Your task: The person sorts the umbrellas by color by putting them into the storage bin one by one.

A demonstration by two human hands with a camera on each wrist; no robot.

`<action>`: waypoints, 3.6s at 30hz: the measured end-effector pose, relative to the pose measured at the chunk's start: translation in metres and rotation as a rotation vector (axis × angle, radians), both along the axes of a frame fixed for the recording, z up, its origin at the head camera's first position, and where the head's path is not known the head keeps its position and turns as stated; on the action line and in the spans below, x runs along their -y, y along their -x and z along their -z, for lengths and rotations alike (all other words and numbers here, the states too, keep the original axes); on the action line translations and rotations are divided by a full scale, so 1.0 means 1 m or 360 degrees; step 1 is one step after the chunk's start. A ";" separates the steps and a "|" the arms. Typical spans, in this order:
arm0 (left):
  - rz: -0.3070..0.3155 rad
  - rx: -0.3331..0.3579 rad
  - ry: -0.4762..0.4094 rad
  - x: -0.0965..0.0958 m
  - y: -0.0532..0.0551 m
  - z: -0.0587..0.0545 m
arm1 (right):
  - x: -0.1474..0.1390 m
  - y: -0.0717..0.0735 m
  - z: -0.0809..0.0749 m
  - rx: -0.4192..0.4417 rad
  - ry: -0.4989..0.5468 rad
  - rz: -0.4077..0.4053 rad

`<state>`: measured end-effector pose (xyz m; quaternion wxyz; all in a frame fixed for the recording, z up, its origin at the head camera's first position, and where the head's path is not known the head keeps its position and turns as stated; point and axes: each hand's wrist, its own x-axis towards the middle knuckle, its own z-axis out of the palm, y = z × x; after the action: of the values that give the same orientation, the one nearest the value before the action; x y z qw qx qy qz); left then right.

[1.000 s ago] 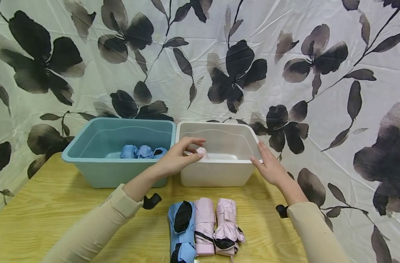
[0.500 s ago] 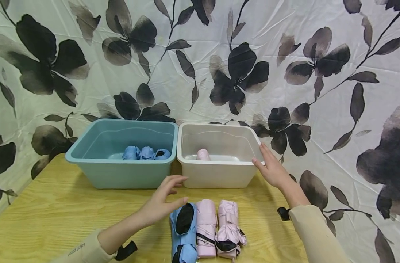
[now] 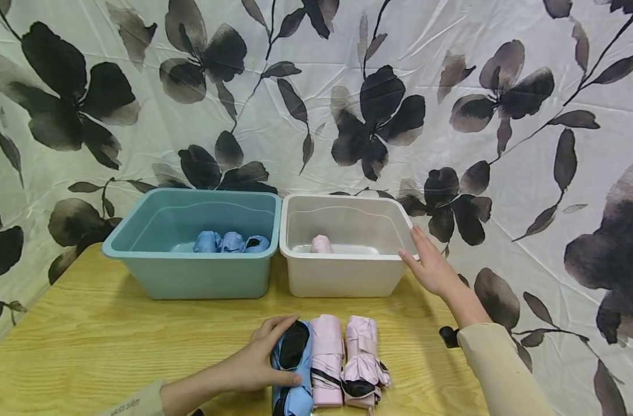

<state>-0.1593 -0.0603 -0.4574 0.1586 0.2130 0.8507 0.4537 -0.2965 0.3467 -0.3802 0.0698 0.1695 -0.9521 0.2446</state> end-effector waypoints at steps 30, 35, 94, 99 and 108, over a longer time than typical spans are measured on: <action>-0.0145 -0.0156 -0.0382 -0.011 0.001 0.012 | -0.001 0.000 0.002 0.0013 0.0002 0.0004; -0.0124 -0.0121 -0.0429 -0.004 0.002 0.008 | -0.001 0.000 0.003 0.0017 0.0005 0.0001; -0.0632 -0.0556 0.0332 0.196 0.173 -0.168 | -0.006 0.000 0.004 -0.0039 -0.0094 -0.0018; -0.0563 -0.0447 0.0530 0.209 0.191 -0.155 | -0.007 0.002 0.004 -0.0035 -0.0087 -0.0020; -0.0359 -0.0289 0.0686 0.223 0.208 -0.124 | -0.005 0.003 -0.001 -0.0034 -0.0066 0.0002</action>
<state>-0.3675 -0.2835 -0.3339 0.0717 0.1181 0.9568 0.2558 -0.2999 0.3520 -0.3790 0.0766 0.1730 -0.9563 0.2230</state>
